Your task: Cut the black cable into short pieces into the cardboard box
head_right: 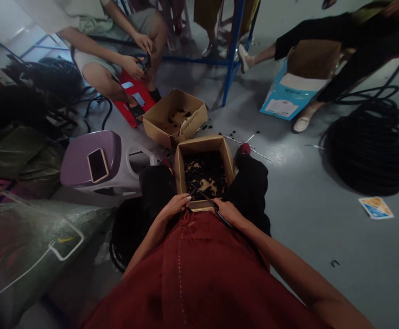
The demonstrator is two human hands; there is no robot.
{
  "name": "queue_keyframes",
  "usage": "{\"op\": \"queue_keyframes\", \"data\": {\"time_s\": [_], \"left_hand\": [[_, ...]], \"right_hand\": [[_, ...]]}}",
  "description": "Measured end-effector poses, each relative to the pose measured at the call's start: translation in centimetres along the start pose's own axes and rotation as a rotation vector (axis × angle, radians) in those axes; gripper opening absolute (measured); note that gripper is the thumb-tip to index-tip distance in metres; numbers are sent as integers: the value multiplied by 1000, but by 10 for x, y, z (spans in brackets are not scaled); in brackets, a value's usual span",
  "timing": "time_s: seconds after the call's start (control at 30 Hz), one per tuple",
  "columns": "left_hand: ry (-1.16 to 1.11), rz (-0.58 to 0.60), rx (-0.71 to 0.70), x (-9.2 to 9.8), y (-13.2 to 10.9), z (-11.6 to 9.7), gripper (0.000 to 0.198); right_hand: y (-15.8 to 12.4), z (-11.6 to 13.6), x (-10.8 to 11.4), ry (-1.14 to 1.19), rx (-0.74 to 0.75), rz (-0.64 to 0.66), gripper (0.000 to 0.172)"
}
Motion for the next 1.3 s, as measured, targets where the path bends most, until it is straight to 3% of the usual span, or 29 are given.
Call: {"op": "queue_keyframes", "data": {"time_s": [0.17, 0.3, 0.67, 1.0, 1.17, 1.3], "left_hand": [[-34, -45, 21, 1, -3, -3, 36], [-41, -54, -11, 4, -4, -4, 35], [145, -11, -58, -2, -8, -13, 37], [137, -35, -36, -1, -6, -10, 38], [31, -41, 6, -1, -10, -11, 39], [-48, -21, 3, -4, -14, -18, 42]], "right_hand": [[6, -3, -1, -24, -39, 18, 32], [4, 3, 2, 32, 20, 1, 32], [5, 8, 10, -51, -45, 69, 38], [2, 1, 7, 6, -49, 16, 34], [6, 0, 20, 156, -69, -117, 27], [14, 9, 24, 434, -51, -149, 30]]}}
Point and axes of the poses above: each hand's wrist, its own y-axis towards the middle knuckle, its own x-axis out of the back of the hand, z = x × y, the point moved 6 cm from there along y, towards the middle knuckle, and after that the axes turned 5 degrees about y, right-handed, at the moved point
